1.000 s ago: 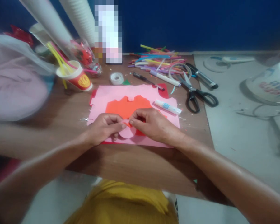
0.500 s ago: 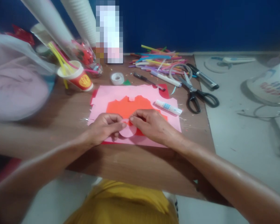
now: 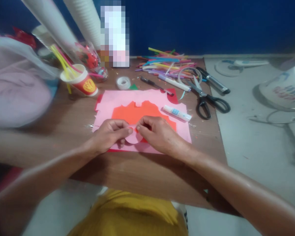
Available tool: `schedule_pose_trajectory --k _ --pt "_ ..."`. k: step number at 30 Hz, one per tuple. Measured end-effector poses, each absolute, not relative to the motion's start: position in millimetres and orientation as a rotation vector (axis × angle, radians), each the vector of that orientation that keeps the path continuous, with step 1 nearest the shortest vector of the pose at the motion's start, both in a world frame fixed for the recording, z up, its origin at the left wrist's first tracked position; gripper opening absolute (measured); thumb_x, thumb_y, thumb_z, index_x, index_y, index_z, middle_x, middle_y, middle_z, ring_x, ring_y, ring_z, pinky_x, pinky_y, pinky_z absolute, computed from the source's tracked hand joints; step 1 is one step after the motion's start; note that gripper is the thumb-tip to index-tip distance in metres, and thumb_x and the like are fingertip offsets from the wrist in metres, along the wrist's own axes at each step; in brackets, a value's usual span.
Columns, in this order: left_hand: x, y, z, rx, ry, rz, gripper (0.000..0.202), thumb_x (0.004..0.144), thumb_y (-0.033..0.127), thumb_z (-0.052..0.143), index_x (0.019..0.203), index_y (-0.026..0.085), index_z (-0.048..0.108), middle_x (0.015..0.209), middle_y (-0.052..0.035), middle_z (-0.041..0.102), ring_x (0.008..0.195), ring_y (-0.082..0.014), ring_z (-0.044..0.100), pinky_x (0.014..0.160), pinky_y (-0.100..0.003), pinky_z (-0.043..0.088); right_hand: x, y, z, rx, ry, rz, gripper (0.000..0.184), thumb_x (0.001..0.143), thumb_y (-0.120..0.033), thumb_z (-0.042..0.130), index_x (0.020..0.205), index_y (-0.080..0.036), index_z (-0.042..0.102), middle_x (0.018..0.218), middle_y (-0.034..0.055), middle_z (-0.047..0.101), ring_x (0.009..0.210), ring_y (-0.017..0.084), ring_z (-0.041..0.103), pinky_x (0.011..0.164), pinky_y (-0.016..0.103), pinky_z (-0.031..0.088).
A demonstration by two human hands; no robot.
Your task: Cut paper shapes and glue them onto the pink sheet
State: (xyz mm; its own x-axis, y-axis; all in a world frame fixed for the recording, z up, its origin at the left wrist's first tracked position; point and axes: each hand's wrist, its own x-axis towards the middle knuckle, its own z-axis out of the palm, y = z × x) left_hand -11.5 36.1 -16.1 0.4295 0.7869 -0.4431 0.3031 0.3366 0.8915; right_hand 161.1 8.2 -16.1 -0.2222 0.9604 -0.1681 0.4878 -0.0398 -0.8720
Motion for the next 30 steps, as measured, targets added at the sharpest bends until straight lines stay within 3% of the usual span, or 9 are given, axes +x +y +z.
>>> schedule_pose_trajectory --k 9,14,23,30 --pt "-15.2 37.8 -21.7 1.189 1.089 0.471 0.022 0.071 0.032 0.063 0.062 0.015 0.052 0.041 0.0061 0.049 0.035 -0.0055 0.046 0.037 -0.016 0.037 165.5 9.7 -16.2 -1.548 -1.665 1.306 0.026 0.083 -0.04 0.045 0.076 -0.02 0.061 0.066 -0.0007 0.056 0.055 0.011 0.045 0.049 0.024 0.035" --pt "-15.9 39.0 -25.2 1.17 1.057 0.494 0.026 0.07 0.036 0.065 0.063 0.015 0.051 0.042 0.0058 0.051 0.034 -0.0057 0.047 0.037 -0.016 0.037 164.8 12.0 -12.7 -1.574 -1.672 1.267 0.023 0.081 -0.038 0.048 0.069 -0.021 0.059 0.056 -0.0035 0.049 0.048 0.009 0.039 0.047 0.024 0.034" --pt "-17.4 38.7 -23.5 1.121 0.99 0.477 0.027 0.073 0.039 0.062 0.069 0.015 0.054 0.046 0.0045 0.054 0.037 -0.0063 0.048 0.037 -0.017 0.038 164.1 14.8 -13.8 -1.58 -1.733 1.17 0.024 0.082 -0.035 0.046 0.068 -0.019 0.058 0.066 0.0006 0.061 0.059 0.013 0.051 0.048 0.025 0.036" --pt "-16.5 39.6 -24.0 1.082 1.001 0.491 0.022 0.07 0.034 0.066 0.075 0.015 0.056 0.048 0.0047 0.052 0.038 -0.0076 0.048 0.035 -0.018 0.038 163.6 12.8 -15.9 -1.552 -1.711 1.122 0.03 0.083 -0.037 0.048 0.06 -0.018 0.052 0.057 -0.0029 0.05 0.052 0.009 0.042 0.046 0.023 0.032"
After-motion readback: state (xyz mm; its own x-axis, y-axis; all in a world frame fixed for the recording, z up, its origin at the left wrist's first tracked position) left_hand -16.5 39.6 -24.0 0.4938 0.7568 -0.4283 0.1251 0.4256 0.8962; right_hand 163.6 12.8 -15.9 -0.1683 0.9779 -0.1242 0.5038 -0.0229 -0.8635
